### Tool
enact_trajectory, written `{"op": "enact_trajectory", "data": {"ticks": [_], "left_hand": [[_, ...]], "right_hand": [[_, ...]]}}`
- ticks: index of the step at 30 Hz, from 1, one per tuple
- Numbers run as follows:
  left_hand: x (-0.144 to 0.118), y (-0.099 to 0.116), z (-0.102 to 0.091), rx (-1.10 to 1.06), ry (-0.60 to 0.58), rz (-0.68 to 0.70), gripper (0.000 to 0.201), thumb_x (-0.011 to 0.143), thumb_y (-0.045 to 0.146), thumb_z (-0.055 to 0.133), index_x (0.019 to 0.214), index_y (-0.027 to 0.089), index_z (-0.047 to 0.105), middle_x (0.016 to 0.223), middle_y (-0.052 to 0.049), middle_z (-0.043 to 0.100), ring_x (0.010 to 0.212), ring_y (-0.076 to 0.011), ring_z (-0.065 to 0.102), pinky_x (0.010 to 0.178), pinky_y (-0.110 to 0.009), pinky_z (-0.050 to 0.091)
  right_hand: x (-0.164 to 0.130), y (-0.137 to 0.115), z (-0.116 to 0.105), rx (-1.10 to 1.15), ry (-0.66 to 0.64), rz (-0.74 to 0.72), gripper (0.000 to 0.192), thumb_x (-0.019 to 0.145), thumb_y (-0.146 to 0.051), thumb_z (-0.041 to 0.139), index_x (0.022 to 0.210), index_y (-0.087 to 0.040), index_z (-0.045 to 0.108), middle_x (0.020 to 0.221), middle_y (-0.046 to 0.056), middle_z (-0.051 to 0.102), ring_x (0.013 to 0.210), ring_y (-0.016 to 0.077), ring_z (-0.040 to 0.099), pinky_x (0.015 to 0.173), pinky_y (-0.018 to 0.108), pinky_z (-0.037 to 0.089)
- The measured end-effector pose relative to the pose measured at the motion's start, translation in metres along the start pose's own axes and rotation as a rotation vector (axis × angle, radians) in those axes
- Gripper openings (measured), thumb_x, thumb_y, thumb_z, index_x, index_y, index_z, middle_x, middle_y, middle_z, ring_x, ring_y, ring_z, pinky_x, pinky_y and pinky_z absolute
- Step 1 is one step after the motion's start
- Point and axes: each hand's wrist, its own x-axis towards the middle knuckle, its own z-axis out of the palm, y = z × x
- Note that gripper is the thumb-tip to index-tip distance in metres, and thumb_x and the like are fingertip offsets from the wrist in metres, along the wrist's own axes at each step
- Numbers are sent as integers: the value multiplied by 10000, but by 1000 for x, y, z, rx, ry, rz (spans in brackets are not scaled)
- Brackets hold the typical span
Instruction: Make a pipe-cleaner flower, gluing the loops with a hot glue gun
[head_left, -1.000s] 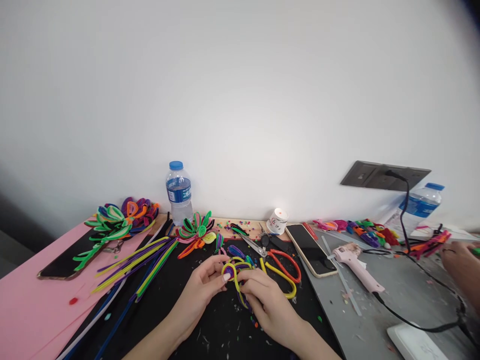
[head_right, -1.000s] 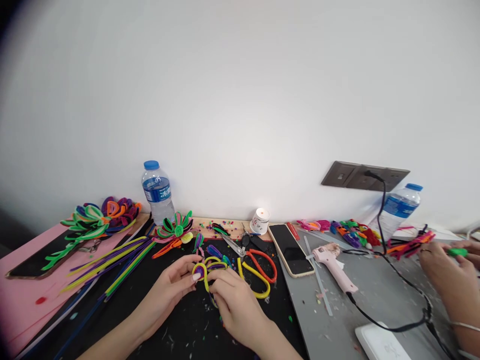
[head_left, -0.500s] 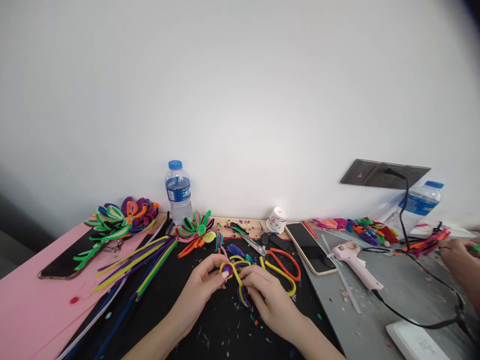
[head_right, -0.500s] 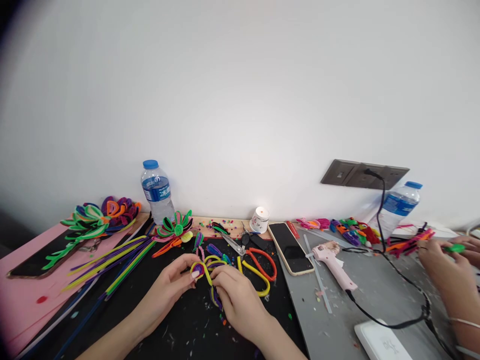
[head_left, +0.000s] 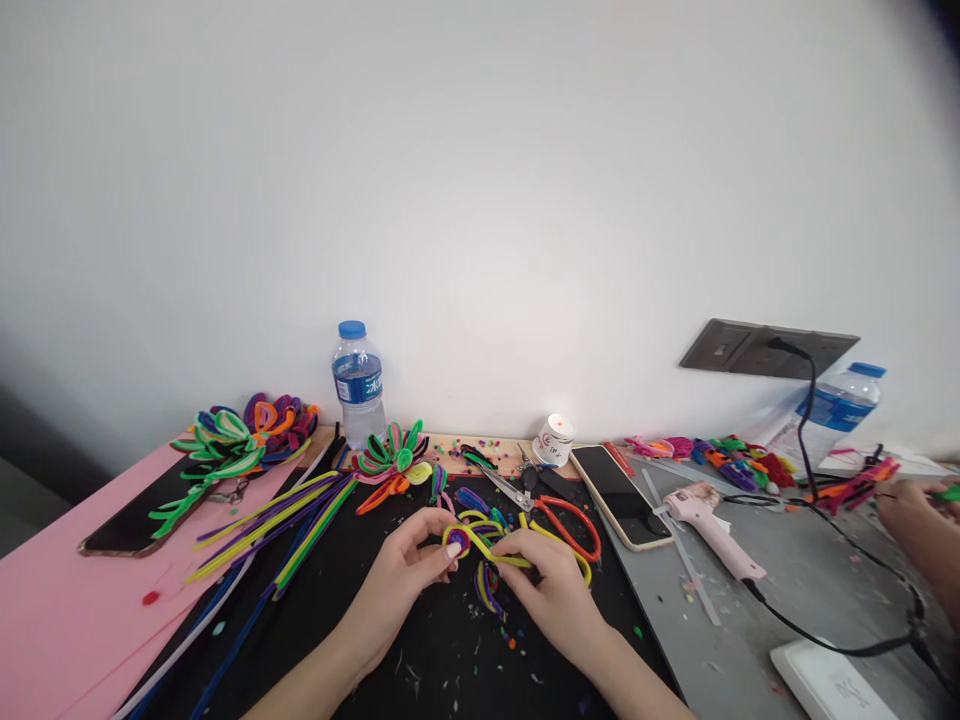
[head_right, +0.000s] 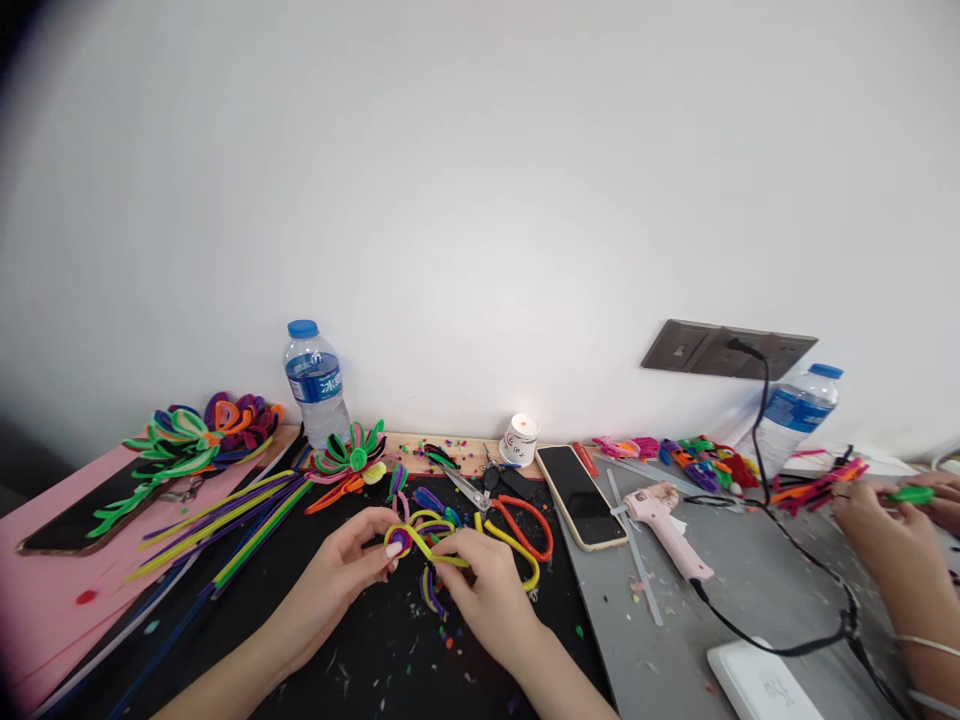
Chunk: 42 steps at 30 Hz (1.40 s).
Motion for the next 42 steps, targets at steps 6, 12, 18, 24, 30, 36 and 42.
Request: {"op": "enact_trajectory", "data": {"ticks": [6, 12, 18, 24, 30, 36, 42], "left_hand": [[2, -4, -1, 48, -6, 18, 174, 745, 295, 631, 871, 179, 602, 772, 0, 582, 665, -124, 516, 588, -216, 412], [2, -6, -1, 78, 5, 29, 159, 754, 289, 620, 863, 174, 598, 750, 9, 588, 645, -118, 540, 576, -214, 420], [3, -8, -1, 71, 6, 15, 144, 737, 271, 640, 830, 172, 594, 720, 20, 596, 613, -112, 556, 567, -217, 435], [0, -11, 0, 38, -85, -19, 142, 708, 253, 674, 778, 154, 600, 636, 26, 596, 583, -112, 568, 561, -222, 448], [-2, -15, 3, 24, -196, -93, 163, 686, 257, 698, 739, 143, 593, 588, 10, 625, 540, -115, 581, 552, -238, 467], [-3, -18, 4, -16, -273, -117, 178, 666, 245, 716, 688, 144, 572, 626, 5, 628, 526, -116, 590, 533, -245, 474], [-3, -16, 5, -7, -262, -110, 177, 684, 250, 703, 735, 143, 571, 632, 3, 621, 532, -111, 578, 534, -241, 466]], "right_hand": [[-1, 2, 1, -5, 16, 1, 135, 799, -98, 541, 808, -194, 636, 726, 23, 652, 651, 144, 599, 597, 224, 447], [0, 1, 1, 99, 17, 82, 135, 771, -106, 557, 781, -191, 660, 736, 34, 671, 672, 159, 613, 615, 237, 451], [3, 4, 2, 529, 55, 412, 47, 727, -182, 599, 688, -162, 617, 574, -9, 606, 415, 84, 459, 410, 196, 360], [6, 6, 0, 861, 98, 419, 163, 770, -279, 622, 687, -158, 551, 584, -8, 610, 412, 61, 413, 394, 176, 346], [5, 3, 0, 1071, 100, 481, 159, 776, -267, 636, 730, -164, 524, 585, -15, 608, 397, 55, 440, 371, 158, 333], [4, 3, 0, 1163, 66, 513, 160, 788, -251, 628, 721, -162, 513, 574, -8, 612, 387, 55, 461, 367, 151, 336], [5, 4, 0, 1179, 65, 516, 170, 780, -260, 636, 722, -167, 507, 588, -2, 621, 389, 57, 466, 369, 153, 346]]}}
